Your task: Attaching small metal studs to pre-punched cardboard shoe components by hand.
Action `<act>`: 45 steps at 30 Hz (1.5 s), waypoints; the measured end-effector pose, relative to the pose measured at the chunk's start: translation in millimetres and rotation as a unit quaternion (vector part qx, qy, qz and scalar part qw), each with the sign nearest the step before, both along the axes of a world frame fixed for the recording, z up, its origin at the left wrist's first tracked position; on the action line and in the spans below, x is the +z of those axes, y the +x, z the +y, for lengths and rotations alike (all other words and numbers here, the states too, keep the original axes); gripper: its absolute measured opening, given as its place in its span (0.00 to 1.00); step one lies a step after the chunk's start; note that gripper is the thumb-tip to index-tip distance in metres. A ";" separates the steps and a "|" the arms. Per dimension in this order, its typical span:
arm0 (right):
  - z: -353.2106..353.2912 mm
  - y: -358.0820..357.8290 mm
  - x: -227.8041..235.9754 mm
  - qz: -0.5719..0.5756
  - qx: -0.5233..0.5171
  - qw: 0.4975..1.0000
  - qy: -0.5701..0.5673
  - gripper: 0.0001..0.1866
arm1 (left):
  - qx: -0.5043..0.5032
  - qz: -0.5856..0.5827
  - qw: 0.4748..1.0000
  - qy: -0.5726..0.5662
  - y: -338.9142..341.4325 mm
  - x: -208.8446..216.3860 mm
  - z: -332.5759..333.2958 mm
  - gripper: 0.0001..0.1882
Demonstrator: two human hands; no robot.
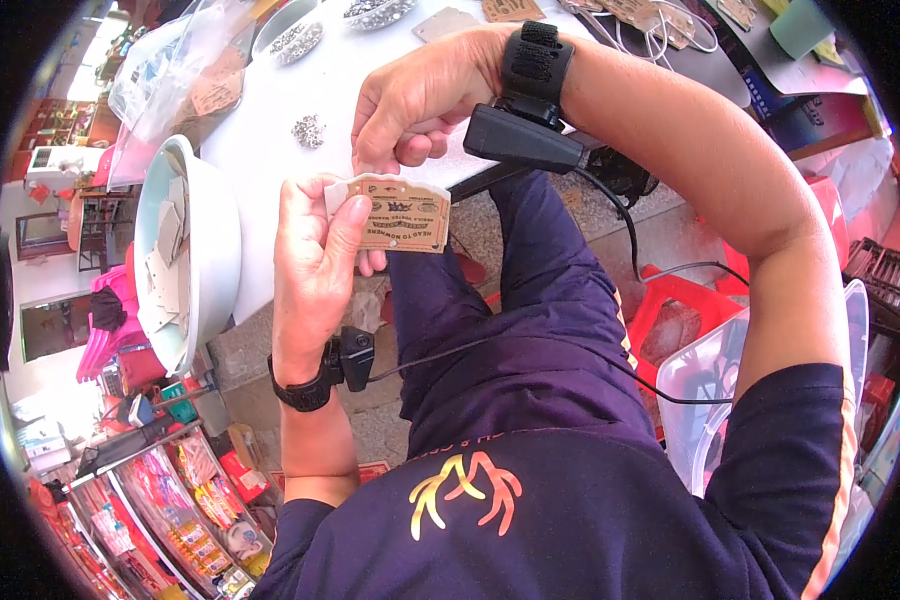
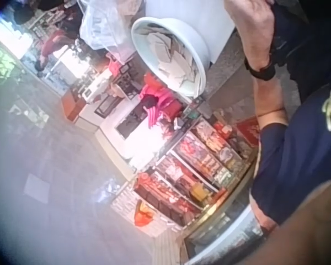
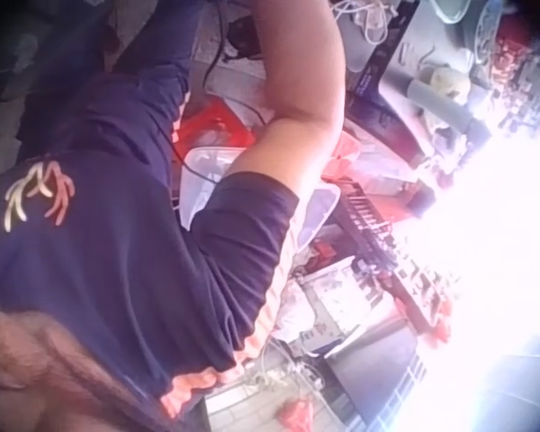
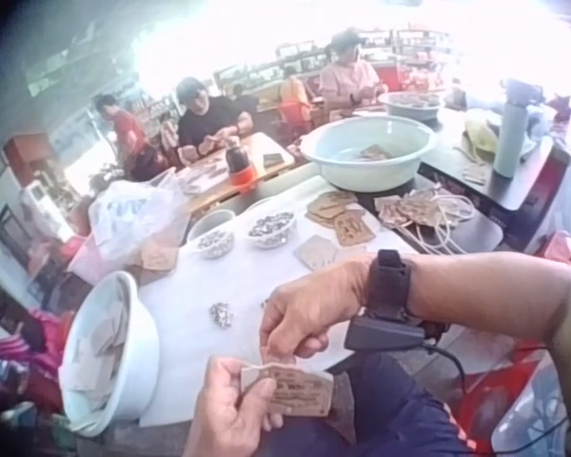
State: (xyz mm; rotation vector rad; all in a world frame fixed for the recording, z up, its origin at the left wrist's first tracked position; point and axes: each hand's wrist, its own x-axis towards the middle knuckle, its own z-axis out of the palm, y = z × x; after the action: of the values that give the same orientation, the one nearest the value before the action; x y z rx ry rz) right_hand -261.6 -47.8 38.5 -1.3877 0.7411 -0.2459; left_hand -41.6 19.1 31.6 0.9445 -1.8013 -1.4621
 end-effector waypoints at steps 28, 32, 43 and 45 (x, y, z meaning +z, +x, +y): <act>-8.7 3.1 -7.5 0.012 0.013 0.996 0.090 0.10 | -0.015 -0.052 0.998 -0.025 -0.4 -2.5 -2.6 0.12; -7.5 2.0 -5.1 -0.002 0.027 0.997 0.073 0.10 | -0.007 -0.045 0.999 -0.020 1.1 -4.5 -4.7 0.12; 4.2 0.3 -2.0 -0.034 -0.005 0.998 -0.044 0.11 | 0.019 -0.005 1.000 -0.012 1.5 -9.0 -9.0 0.11; 6.9 1.7 -1.8 -0.022 -0.005 0.996 -0.083 0.12 | 0.023 0.012 1.000 -0.010 3.1 -10.6 -10.5 0.11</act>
State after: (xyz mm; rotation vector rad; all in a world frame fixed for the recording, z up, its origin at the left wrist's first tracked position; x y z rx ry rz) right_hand -259.9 -40.9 36.7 -1.5301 0.7028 -0.3513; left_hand -38.5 8.6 20.9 0.9476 -1.7616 -1.4202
